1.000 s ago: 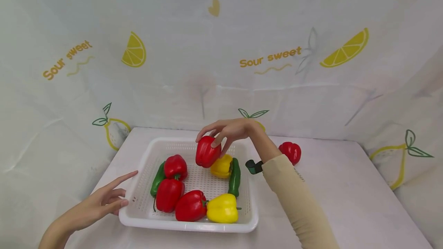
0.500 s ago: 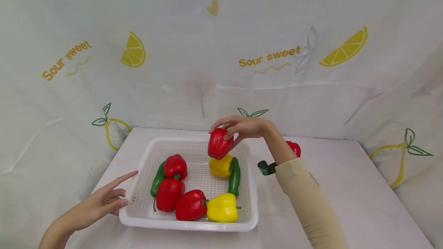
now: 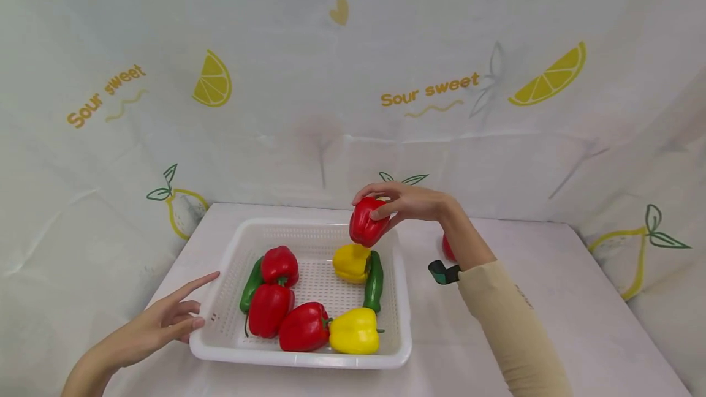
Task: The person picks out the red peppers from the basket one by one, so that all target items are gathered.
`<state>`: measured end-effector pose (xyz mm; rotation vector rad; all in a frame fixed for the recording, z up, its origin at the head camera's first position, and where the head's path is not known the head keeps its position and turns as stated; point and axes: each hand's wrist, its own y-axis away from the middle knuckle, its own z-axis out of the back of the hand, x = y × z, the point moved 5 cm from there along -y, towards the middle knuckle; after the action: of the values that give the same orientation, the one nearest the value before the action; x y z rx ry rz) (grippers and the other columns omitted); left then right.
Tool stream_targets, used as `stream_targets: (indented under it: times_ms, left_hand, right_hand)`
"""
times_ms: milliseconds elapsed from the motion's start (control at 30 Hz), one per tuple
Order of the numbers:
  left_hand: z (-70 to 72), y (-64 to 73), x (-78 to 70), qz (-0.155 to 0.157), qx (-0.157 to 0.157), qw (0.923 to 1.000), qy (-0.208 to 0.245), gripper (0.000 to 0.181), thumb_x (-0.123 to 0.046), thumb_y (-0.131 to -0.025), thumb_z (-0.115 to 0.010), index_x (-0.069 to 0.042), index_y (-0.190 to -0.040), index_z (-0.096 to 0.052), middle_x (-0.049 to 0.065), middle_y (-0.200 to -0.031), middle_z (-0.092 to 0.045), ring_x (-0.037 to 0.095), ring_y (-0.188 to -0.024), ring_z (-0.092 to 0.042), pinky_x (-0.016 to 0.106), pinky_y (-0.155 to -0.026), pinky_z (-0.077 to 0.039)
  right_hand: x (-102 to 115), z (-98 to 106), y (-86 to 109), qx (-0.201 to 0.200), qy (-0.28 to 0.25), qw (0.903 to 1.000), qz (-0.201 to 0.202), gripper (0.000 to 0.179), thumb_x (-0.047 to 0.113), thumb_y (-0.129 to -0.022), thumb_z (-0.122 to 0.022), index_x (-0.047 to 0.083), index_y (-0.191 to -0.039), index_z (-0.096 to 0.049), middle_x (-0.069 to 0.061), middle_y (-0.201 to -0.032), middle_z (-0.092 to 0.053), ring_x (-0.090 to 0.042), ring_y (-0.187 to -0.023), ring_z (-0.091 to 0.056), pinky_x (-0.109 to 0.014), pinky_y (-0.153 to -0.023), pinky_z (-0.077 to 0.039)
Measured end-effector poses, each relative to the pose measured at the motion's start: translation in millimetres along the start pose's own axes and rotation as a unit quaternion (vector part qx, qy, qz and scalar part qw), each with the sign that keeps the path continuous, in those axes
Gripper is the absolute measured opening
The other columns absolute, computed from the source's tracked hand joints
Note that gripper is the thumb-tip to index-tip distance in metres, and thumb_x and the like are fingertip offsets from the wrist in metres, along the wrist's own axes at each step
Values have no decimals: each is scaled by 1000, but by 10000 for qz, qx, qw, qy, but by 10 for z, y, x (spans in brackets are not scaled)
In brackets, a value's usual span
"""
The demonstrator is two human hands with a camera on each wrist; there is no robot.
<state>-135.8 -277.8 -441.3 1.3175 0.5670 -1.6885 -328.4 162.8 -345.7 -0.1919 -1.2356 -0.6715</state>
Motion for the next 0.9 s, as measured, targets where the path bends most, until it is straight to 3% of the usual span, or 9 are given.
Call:
stream_targets:
  times_ms: [267,433,667,900]
  left_hand:
    - [1,15,-3,-137,47,9999,37,79,-14,-112,-59,-16,-175,-13,25,-121,-69,9,-107,-76,31,-86,-67]
    - [0,11,-20,-148,75,9999,19,78,-15,-112,-59,-15,-175,-13,24,-120,-68,11,-107,-77,31,-86,-67]
    - [0,10,-26,22,32,10000,-73,79,-16,-111,-61,-18,-175,-15,21,-120,-67,11,-106,-77,29,-87,-66]
    - [-3,9,-28,-85,69,9999,27,79,-15,-112,-60,-15,-175,-13,25,-122,-68,10,-107,-76,29,-86,-66]
  right_hand:
    - [-65,112,162,-664,694,9950,-264,75,22,-83,-90,17,-148,-53,-14,-151,-56,-37,-139,-50,-45,-97,-65]
    - [-96,155,262,-838,860,9926,-159,79,22,-82,-92,13,-148,-51,-16,-149,-58,-39,-137,-51,-43,-94,-65]
    - [-153,205,438,-1155,1128,9867,-177,80,24,-80,-93,21,-147,-50,-15,-149,-56,-39,-135,-52,-41,-91,-66]
    - [-241,281,684,-1502,1286,9785,-589,94,23,-76,-94,17,-153,-41,-18,-153,-52,-42,-138,-50,-44,-89,-67]
